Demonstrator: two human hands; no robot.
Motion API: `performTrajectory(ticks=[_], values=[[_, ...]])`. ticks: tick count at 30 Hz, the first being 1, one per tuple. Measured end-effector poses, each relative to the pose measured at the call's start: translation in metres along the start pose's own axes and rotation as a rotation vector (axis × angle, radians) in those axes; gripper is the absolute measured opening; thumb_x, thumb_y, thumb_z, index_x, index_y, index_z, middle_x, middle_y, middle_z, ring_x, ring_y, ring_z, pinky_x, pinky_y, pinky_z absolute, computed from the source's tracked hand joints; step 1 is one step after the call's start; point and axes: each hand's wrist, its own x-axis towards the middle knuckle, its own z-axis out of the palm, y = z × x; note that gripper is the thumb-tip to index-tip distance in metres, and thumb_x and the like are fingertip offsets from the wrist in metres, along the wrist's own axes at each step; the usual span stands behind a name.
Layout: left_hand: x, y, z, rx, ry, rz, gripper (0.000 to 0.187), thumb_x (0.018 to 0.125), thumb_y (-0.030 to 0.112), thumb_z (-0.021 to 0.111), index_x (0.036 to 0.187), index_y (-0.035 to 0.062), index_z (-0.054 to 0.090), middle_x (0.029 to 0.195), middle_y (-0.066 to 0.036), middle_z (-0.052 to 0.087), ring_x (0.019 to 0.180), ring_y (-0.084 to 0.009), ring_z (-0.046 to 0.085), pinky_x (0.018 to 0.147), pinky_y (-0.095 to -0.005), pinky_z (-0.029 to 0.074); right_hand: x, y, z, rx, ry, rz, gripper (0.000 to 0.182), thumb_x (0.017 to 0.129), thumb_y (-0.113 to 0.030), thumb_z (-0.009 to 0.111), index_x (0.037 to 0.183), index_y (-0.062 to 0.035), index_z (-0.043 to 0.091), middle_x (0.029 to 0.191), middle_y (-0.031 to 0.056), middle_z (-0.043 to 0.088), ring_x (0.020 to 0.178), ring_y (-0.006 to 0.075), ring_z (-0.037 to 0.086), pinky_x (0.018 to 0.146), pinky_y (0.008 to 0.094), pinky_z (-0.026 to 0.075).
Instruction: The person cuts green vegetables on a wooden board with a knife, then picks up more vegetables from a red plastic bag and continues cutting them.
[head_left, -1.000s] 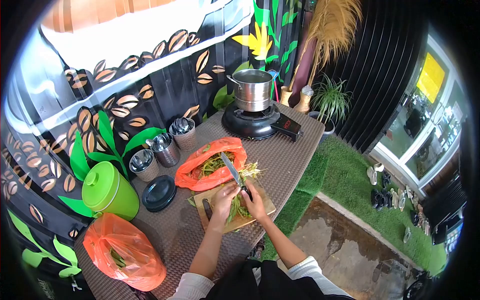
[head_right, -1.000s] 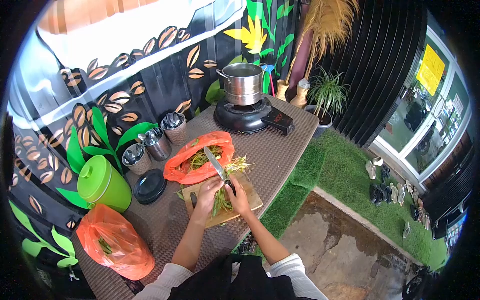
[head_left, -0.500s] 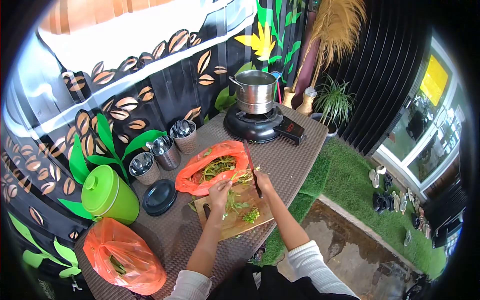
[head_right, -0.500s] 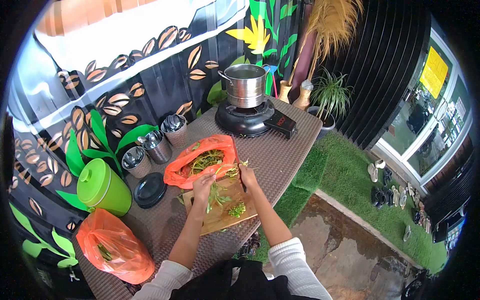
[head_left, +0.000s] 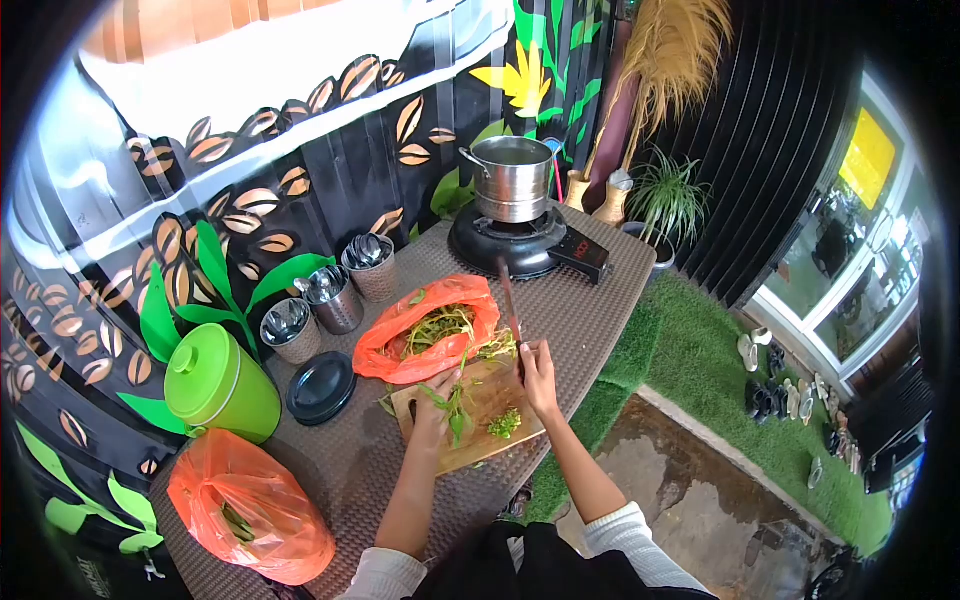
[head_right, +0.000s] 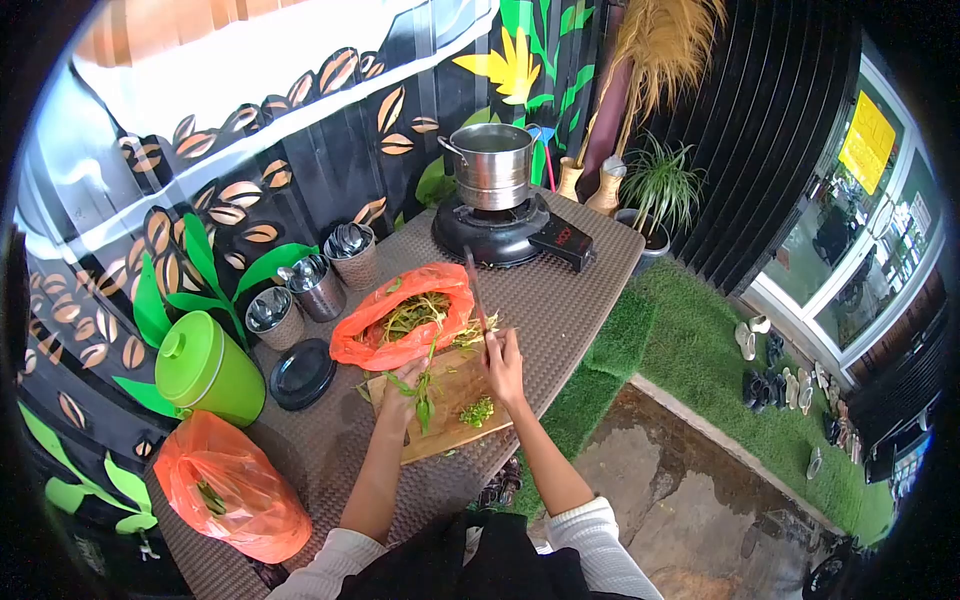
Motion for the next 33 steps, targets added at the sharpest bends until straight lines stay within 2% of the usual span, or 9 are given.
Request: performTrajectory(ticks=[5, 7, 10, 12, 16, 18, 21, 28, 33], values=[[-0.020, 0.017, -0.001, 0.031, 0.002, -0.186, 0.028, 0.083, 0.021, 0.069, 0.102, 0.0004, 0.064, 0.089, -0.001, 0.066, 0.070, -0.0054, 0.055, 0.064, -0.0184, 0.044, -0.039, -0.013, -0.007, -0.063, -0.305, -0.026, 0.018, 0.095, -0.019, 0.050, 0.105, -0.0036, 0.050, 0.064, -0.0023, 0.046, 0.056, 0.0059, 0.042, 0.051, 0.0228, 0.037], [-0.023, 0.015, -0.005, -0.001, -0.012, -0.173, 0.028, 0.082, 0.020, 0.070, 0.102, 0.0007, 0.065, 0.087, -0.001, 0.065, 0.068, -0.0054, 0.055, 0.062, -0.0187, 0.044, -0.051, -0.023, -0.001, -0.160, -0.420, -0.210, 0.030, 0.094, -0.019, 0.052, 0.120, -0.0027, 0.049, 0.065, -0.0019, 0.045, 0.059, 0.0072, 0.042, 0.055, 0.0238, 0.038], [-0.019, 0.004, -0.021, 0.004, -0.016, -0.248, 0.035, 0.083, 0.017, 0.068, 0.112, -0.0006, 0.059, 0.092, -0.002, 0.064, 0.068, -0.0089, 0.057, 0.061, -0.0192, 0.045, -0.064, -0.011, 0.005, -0.159, -0.431, -0.117, 0.042, 0.093, -0.018, 0.054, 0.132, -0.0043, 0.043, 0.067, -0.0013, 0.041, 0.064, 0.0076, 0.040, 0.060, 0.0243, 0.037], [-0.011, -0.019, -0.042, -0.282, -0.281, -0.201, 0.043, 0.084, 0.013, 0.065, 0.121, -0.0012, 0.050, 0.101, -0.006, 0.061, 0.074, -0.0131, 0.059, 0.062, -0.0197, 0.046, -0.067, -0.006, 0.009, -0.220, -0.402, -0.180, 0.049, 0.093, -0.018, 0.054, 0.137, -0.0065, 0.039, 0.068, -0.0012, 0.038, 0.065, 0.0079, 0.038, 0.061, 0.0243, 0.035], [-0.033, -0.006, -0.024, -0.338, -0.332, -0.193, 0.043, 0.087, 0.010, 0.058, 0.126, -0.0026, 0.042, 0.104, -0.011, 0.057, 0.077, -0.0165, 0.057, 0.062, -0.0218, 0.047, -0.071, 0.001, 0.013, -0.193, -0.354, -0.180, 0.051, 0.093, -0.018, 0.054, 0.139, -0.0074, 0.037, 0.068, -0.0015, 0.038, 0.064, 0.0078, 0.038, 0.060, 0.0245, 0.035], [-0.046, 0.011, -0.004, -0.828, -0.366, -0.485, 0.033, 0.092, 0.009, 0.049, 0.121, -0.0043, 0.043, 0.099, -0.013, 0.054, 0.076, -0.0167, 0.052, 0.061, -0.0241, 0.048, -0.072, -0.006, 0.013, -0.165, -0.360, -0.158, 0.051, 0.093, -0.019, 0.054, 0.139, -0.0073, 0.036, 0.070, -0.0005, 0.040, 0.067, 0.0086, 0.040, 0.063, 0.0251, 0.037], [-0.032, -0.014, -0.011, -1.004, -0.414, -0.640, 0.026, 0.094, 0.009, 0.043, 0.117, -0.0049, 0.044, 0.095, -0.014, 0.051, 0.073, -0.0170, 0.049, 0.059, -0.0238, 0.047, -0.068, -0.012, 0.010, -0.147, -0.340, -0.125, 0.050, 0.093, -0.021, 0.054, 0.138, -0.0078, 0.038, 0.077, 0.0021, 0.047, 0.073, 0.0103, 0.045, 0.068, 0.0266, 0.040], [-0.032, -0.009, -0.010, -0.941, -0.500, -0.599, 0.020, 0.094, 0.006, 0.043, 0.111, -0.0040, 0.045, 0.092, -0.013, 0.051, 0.074, -0.0151, 0.049, 0.056, -0.0202, 0.045, -0.053, -0.017, -0.010, -0.286, -0.447, -0.149, 0.045, 0.092, -0.025, 0.056, 0.132, -0.0066, 0.047, 0.090, 0.0083, 0.059, 0.084, 0.0154, 0.055, 0.080, 0.0306, 0.044], [-0.030, -0.011, 0.000, -0.756, -0.251, -0.480, 0.021, 0.093, 0.005, 0.045, 0.111, -0.0049, 0.046, 0.092, -0.012, 0.052, 0.069, -0.0147, 0.049, 0.052, -0.0205, 0.044, -0.050, -0.025, -0.006, -0.597, -0.337, -0.267, 0.041, 0.087, -0.024, 0.061, 0.123, -0.0043, 0.054, 0.106, 0.0209, 0.062, 0.098, 0.0353, 0.059, 0.086, 0.0398, 0.046]])
